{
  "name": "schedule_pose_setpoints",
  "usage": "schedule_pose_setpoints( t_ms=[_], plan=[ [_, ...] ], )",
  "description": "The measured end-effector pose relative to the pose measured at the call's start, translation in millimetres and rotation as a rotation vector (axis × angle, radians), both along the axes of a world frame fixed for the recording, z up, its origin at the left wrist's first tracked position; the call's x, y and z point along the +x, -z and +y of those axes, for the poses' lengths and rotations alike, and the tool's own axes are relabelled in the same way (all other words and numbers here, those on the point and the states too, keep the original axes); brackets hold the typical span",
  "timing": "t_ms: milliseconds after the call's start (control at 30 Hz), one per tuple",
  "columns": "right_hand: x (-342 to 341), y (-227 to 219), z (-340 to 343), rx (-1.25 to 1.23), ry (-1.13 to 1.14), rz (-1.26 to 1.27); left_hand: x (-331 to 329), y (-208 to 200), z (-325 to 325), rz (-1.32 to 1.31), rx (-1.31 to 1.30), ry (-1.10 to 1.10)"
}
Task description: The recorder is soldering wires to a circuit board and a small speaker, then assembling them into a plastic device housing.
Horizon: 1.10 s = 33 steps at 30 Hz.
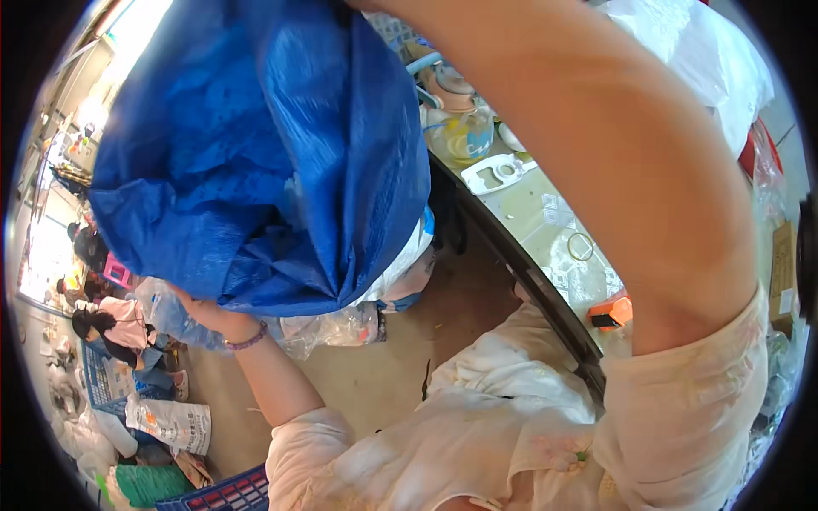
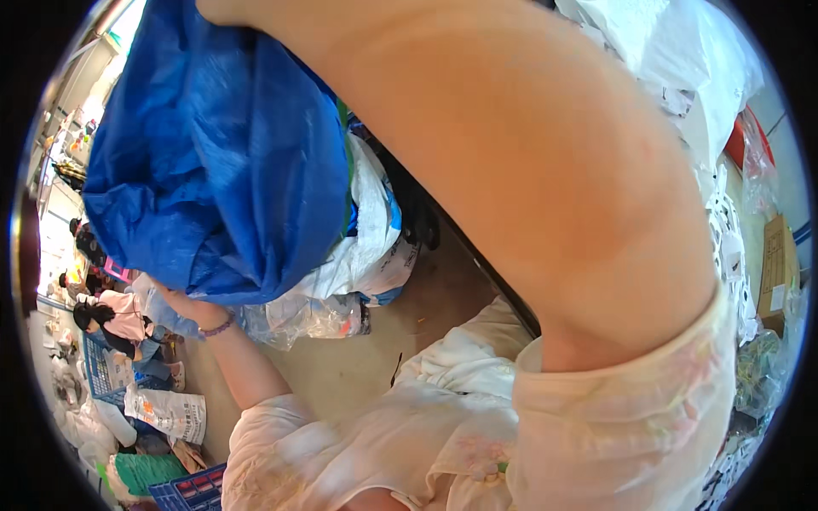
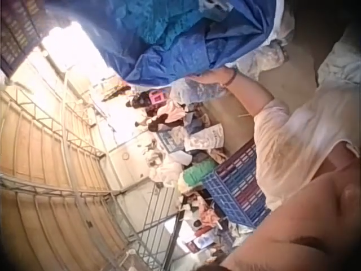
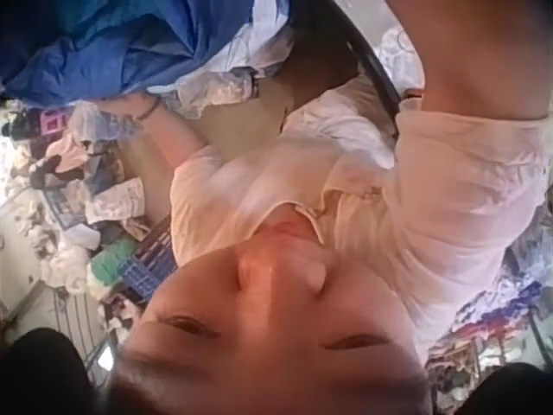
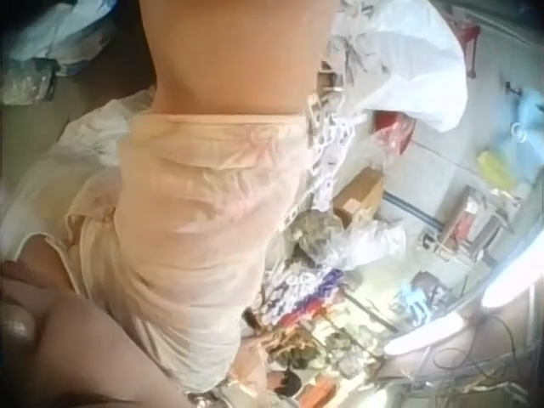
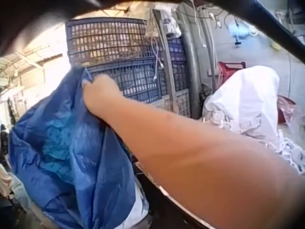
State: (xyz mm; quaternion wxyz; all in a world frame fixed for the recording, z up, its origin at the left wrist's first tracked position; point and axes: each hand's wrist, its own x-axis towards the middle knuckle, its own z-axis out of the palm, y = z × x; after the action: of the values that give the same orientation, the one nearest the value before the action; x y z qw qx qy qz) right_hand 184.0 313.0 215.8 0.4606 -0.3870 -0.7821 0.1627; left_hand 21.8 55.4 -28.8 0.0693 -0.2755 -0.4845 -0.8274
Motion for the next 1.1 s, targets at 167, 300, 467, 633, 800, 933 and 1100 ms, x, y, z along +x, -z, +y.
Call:
schedule_pose_setpoints(
  t_ms=[167,300,467,633,800,933,1100],
  plan=[
    [17,69,55,0.023,-0.363,-0.244,3,3,21,-0.534,0.247,0.304],
    [76,84,-9,0.089,-0.296,-0.033,-19,20,12,-0.422,0.265,0.640],
    [88,126,-36,0.208,-0.410,0.000,-12,26,44,-0.585,0.135,0.350],
    [66,209,-41,0.171,-0.459,-0.311,-34,53,48,-0.546,-0.214,0.051],
    [77,217,-13,0.019,-0.261,-0.551,60,-51,42,1.056,-0.607,-0.373],
    [81,210,-29,0.395,-0.125,-0.386,80,-104,103,1.532,-1.192,0.078],
    [98,199,-73,0.084,-0.298,-0.301,57,-87,162,1.698,-1.474,0.095]
  ],
)
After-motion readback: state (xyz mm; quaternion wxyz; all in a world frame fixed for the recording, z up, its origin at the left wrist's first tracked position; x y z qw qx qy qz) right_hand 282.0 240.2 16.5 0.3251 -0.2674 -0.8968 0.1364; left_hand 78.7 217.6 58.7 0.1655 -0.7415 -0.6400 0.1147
